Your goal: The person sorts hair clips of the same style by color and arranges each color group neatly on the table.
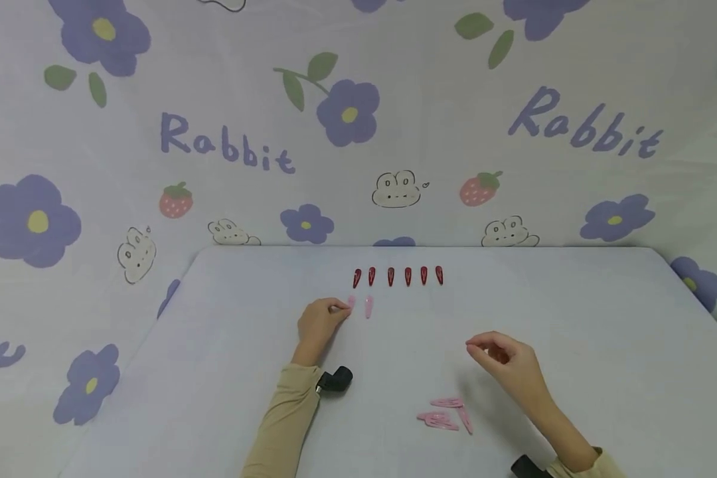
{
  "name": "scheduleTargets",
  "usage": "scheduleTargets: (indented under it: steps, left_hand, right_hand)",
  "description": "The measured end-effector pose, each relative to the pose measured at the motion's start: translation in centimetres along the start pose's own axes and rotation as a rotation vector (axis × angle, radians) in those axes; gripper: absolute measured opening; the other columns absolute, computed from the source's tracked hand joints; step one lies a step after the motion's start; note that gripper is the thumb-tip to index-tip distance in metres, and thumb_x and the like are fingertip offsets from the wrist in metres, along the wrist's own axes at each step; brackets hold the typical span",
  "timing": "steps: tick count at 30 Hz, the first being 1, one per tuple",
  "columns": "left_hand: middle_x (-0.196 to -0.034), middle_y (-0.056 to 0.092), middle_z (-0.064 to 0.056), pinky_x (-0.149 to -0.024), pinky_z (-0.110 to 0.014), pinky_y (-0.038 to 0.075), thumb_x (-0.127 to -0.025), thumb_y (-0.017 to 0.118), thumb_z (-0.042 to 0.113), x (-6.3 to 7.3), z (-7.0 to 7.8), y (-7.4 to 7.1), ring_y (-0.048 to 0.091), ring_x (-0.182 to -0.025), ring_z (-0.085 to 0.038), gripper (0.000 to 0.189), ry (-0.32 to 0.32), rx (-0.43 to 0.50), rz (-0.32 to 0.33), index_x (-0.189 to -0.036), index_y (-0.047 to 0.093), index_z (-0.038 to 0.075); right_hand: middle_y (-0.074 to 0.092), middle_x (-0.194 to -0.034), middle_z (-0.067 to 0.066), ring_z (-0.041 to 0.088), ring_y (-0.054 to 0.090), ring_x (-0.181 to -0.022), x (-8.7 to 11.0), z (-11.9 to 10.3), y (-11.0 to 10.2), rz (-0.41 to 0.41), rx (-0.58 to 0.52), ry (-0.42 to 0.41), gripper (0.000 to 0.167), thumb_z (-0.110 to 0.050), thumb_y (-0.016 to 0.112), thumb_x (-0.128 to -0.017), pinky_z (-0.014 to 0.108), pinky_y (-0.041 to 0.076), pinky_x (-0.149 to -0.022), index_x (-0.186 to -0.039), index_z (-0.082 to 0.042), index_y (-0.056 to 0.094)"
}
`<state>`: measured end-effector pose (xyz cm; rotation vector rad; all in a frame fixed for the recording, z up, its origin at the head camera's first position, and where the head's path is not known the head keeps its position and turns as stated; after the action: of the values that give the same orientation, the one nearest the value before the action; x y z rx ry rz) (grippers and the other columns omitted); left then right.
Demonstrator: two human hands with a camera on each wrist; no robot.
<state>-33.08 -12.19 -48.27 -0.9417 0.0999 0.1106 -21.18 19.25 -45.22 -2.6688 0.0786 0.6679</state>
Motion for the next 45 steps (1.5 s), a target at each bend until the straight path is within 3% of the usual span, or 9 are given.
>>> scheduleTargets:
  steps: [3, 6, 9, 13, 21, 24, 31, 34, 45]
  left_hand:
    - [-0.059, 0.049, 0.006, -0.046, -0.028, 0.032, -0.075, 0.071, 0.034, 0.0, 0.0, 0.0, 0.043, -0.054, -0.012, 0.014, -0.003, -0.003, -0.003, -0.083, 0.072, 0.022]
    - [-0.06, 0.05, 0.006, -0.046, -0.028, 0.033, -0.075, 0.071, 0.033, 0.1, 0.0, -0.1, 0.043, -0.054, -0.012, 0.014, -0.002, 0.0, -0.003, -0.083, 0.072, 0.021]
    - [-0.059, 0.05, 0.006, -0.046, -0.028, 0.033, -0.075, 0.071, 0.033, 0.3, 0.1, -0.2, 0.043, -0.054, -0.012, 0.014, -0.008, -0.001, 0.002, -0.082, 0.072, 0.021]
    - [-0.059, 0.049, 0.006, -0.045, -0.028, 0.032, -0.076, 0.07, 0.033, 0.4, 0.2, -0.3, 0.042, -0.053, -0.012, 0.014, -0.008, 0.001, 0.007, -0.082, 0.072, 0.02]
    - [-0.061, 0.049, 0.005, -0.046, -0.027, 0.031, -0.077, 0.069, 0.033, 0.1, 0.2, -0.2, 0.042, -0.055, -0.012, 0.014, -0.024, 0.005, 0.003, -0.082, 0.072, 0.02]
    - [-0.061, 0.048, 0.005, -0.045, -0.027, 0.031, -0.077, 0.069, 0.033, 0.1, 0.2, -0.1, 0.042, -0.055, -0.012, 0.015, -0.018, 0.006, 0.0, -0.082, 0.072, 0.019]
    - [-0.06, 0.048, 0.005, -0.045, -0.027, 0.03, -0.077, 0.069, 0.032, 0.2, 0.2, -0.1, 0.042, -0.054, -0.012, 0.014, -0.015, 0.008, 0.003, -0.082, 0.071, 0.019]
    - [-0.06, 0.048, 0.005, -0.045, -0.027, 0.031, -0.077, 0.069, 0.031, 0.2, 0.2, -0.1, 0.042, -0.054, -0.012, 0.013, -0.003, 0.015, 0.005, -0.082, 0.071, 0.019]
    - [-0.059, 0.048, 0.005, -0.046, -0.028, 0.031, -0.077, 0.069, 0.031, 0.1, -0.1, 0.2, 0.042, -0.054, -0.012, 0.013, -0.001, 0.013, 0.015, -0.081, 0.071, 0.02]
  right_hand:
    - [0.056, -0.068, -0.002, 0.01, 0.037, -0.055, 0.6, -2.3, 0.4, -0.022, 0.01, 0.061, 0.004, -0.006, 0.067, -0.079, 0.024, 0.028, -0.044, -0.083, -0.004, 0.067]
    - [0.057, -0.066, -0.004, 0.008, 0.038, -0.054, 1.4, -1.8, 1.0, 0.003, 0.031, 0.083, 0.002, -0.003, 0.067, -0.078, 0.022, 0.031, -0.046, -0.08, -0.003, 0.067]
    - [0.057, -0.067, -0.005, 0.008, 0.039, -0.053, 2.0, -1.1, 1.7, -0.028, 0.036, 0.069, 0.005, -0.001, 0.067, -0.078, 0.022, 0.033, -0.046, -0.08, -0.006, 0.067]
    - [0.056, -0.069, -0.007, 0.007, 0.04, -0.052, 2.5, 0.0, 2.4, -0.114, 0.061, 0.045, 0.013, -0.004, 0.072, -0.074, 0.022, 0.034, -0.045, -0.082, -0.01, 0.065]
    - [0.052, -0.07, -0.006, 0.003, 0.036, -0.053, 2.9, 0.6, 3.3, -0.304, 0.193, 0.096, 0.039, -0.021, 0.081, -0.063, 0.021, 0.033, -0.047, -0.09, -0.007, 0.057]
    - [0.048, -0.067, -0.006, 0.004, 0.038, -0.055, 3.1, 0.6, 3.4, -0.348, 0.191, 0.117, 0.035, -0.022, 0.081, -0.064, 0.021, 0.034, -0.048, -0.085, -0.01, 0.056]
    - [0.05, -0.069, -0.01, 0.005, 0.04, -0.057, 3.2, -0.2, 3.4, -0.347, 0.167, 0.002, 0.019, -0.013, 0.077, -0.069, 0.02, 0.035, -0.049, -0.077, -0.015, 0.06]
    - [0.05, -0.069, -0.012, 0.006, 0.041, -0.059, 3.3, -0.3, 3.4, -0.346, 0.164, -0.001, 0.016, -0.014, 0.076, -0.071, 0.02, 0.035, -0.051, -0.076, -0.017, 0.061]
    - [0.059, -0.073, -0.009, 0.007, 0.048, -0.064, 3.2, 0.2, 3.3, -0.397, 0.131, 0.18, 0.01, -0.019, 0.073, -0.074, 0.023, 0.043, -0.058, -0.078, -0.013, 0.066]
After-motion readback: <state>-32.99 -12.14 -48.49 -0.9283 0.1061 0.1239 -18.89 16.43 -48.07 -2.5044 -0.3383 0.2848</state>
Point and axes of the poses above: each hand's wrist, its own x-axis away from the middle knuckle, its own y-axis out of the palm, z = x × y, the point moved 5 cm from there along -x, towards the middle knuckle
